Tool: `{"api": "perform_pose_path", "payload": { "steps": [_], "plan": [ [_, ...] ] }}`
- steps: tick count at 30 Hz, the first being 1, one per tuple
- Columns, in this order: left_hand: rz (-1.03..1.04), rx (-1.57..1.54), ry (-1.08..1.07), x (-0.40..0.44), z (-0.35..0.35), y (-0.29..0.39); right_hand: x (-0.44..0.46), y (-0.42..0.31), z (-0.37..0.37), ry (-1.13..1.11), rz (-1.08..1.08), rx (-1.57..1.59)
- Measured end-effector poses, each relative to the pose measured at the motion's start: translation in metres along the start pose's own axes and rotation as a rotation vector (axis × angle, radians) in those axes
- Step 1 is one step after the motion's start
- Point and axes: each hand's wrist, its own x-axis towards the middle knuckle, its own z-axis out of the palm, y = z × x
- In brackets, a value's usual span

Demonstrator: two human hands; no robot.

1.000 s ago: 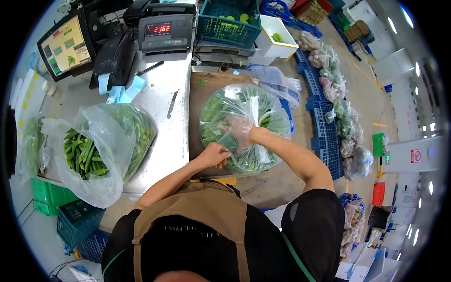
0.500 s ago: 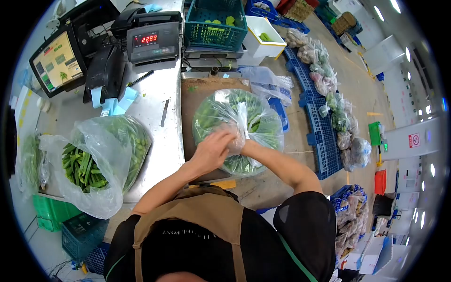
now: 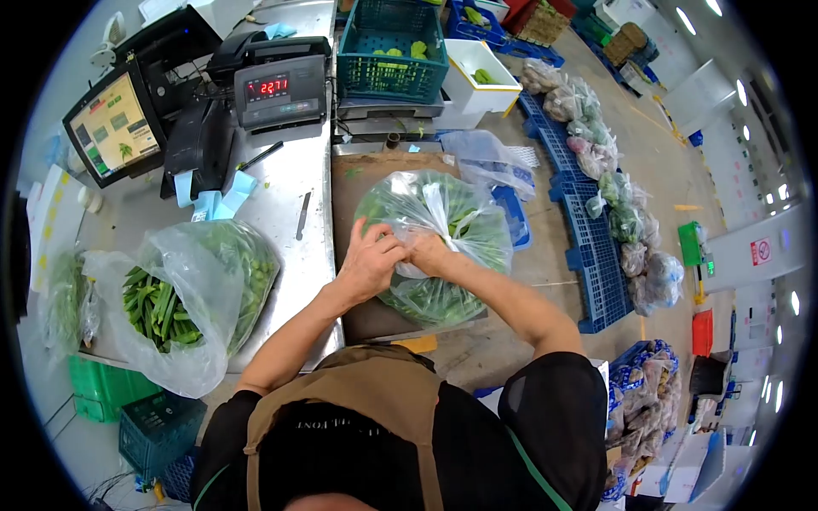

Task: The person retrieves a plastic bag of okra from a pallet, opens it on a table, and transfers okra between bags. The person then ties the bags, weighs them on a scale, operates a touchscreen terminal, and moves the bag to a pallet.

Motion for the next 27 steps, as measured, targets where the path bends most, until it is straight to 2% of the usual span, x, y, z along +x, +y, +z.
{"api": "perform_pose_path", "payload": {
  "steps": [4,5,8,11,14,15,18,21,24,25,27],
  "plan": [
    [-0.032,0.038,-0.013,-0.008,-0.004,-0.004,0.006,-0.006,0.003,0.198,-0.080,0.042],
    [-0.036,0.037,0.004,-0.009,-0.003,-0.005,0.009,-0.005,0.001,0.202,-0.055,0.150],
    [-0.053,0.034,0.045,-0.009,-0.007,-0.007,0.006,-0.019,-0.030,0.025,0.050,0.133],
    [-0.060,0.012,0.058,-0.004,-0.012,-0.002,-0.002,-0.025,-0.042,0.041,0.139,0.090],
    [-0.043,-0.015,0.044,0.003,-0.018,0.006,-0.014,-0.046,-0.092,-0.048,0.095,0.155],
    [-0.035,-0.022,0.046,0.004,-0.018,0.011,-0.017,-0.041,-0.091,-0.156,0.059,0.080],
    [-0.037,-0.027,0.080,0.005,-0.018,0.018,-0.032,-0.030,-0.099,0.061,-0.271,0.028],
    [-0.056,-0.019,0.089,0.008,-0.023,0.016,-0.028,-0.015,-0.107,-0.043,-0.264,0.198],
    [-0.098,-0.016,0.071,-0.004,-0.023,0.008,-0.022,-0.011,-0.141,-0.098,0.121,0.483],
    [-0.114,-0.024,0.059,-0.007,-0.020,0.003,-0.020,-0.002,-0.129,-0.033,0.021,0.441],
    [-0.149,-0.018,0.041,-0.009,-0.022,0.001,-0.024,-0.012,-0.129,-0.034,-0.021,0.356]
  ]
}}
